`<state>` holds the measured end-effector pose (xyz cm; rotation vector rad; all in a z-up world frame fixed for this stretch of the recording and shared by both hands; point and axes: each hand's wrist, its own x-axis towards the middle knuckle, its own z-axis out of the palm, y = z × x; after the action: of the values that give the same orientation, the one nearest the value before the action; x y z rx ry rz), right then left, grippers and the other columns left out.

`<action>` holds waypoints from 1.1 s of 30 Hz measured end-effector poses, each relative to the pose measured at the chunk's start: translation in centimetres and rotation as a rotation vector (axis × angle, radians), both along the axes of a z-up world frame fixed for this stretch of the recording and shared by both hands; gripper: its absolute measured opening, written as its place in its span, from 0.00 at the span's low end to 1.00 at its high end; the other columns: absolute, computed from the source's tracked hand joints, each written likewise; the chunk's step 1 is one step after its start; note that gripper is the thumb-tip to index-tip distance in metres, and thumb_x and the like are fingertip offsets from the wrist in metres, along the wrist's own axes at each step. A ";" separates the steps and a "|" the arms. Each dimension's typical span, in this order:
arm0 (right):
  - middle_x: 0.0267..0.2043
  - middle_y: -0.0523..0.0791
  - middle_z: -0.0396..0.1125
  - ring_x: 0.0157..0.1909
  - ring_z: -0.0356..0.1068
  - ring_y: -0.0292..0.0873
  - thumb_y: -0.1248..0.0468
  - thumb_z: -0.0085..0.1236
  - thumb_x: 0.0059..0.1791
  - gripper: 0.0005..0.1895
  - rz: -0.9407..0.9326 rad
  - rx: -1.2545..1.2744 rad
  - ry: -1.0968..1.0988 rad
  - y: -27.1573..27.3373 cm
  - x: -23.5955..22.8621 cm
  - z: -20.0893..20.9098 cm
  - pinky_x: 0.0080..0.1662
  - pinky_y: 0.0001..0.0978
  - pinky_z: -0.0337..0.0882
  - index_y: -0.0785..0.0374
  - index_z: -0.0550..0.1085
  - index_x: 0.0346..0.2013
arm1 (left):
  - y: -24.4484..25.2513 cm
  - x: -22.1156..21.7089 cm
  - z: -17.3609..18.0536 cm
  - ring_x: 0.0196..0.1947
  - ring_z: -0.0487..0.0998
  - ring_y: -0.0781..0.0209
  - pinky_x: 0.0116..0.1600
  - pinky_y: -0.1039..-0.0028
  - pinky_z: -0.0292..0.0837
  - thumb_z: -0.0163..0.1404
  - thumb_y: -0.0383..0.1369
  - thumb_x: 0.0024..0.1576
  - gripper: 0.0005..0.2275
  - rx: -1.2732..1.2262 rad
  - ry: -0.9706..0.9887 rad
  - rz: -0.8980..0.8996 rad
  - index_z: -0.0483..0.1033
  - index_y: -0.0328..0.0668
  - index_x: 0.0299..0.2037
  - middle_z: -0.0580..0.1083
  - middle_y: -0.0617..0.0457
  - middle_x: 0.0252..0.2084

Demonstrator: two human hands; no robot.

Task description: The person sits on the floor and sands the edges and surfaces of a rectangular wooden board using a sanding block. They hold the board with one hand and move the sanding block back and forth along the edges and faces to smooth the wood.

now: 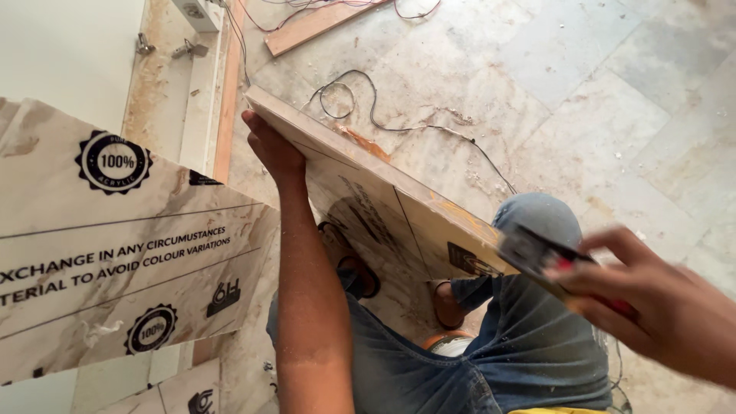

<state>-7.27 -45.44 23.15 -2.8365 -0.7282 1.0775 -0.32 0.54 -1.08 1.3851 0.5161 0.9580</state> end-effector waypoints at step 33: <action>0.53 0.50 0.63 0.36 0.69 0.43 0.51 0.51 0.54 0.16 0.379 0.465 -0.230 20.6 7.0 0.6 0.40 0.33 0.76 0.55 0.78 0.48 | -0.5 0.3 1.1 0.36 0.77 0.57 0.44 0.64 0.71 0.26 0.62 0.64 0.38 0.026 0.028 0.022 0.78 0.30 0.39 0.79 0.47 0.33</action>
<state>-0.27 -24.86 23.73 -2.4904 -1.3700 0.5054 -0.03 0.05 -0.02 1.4208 0.5426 0.9667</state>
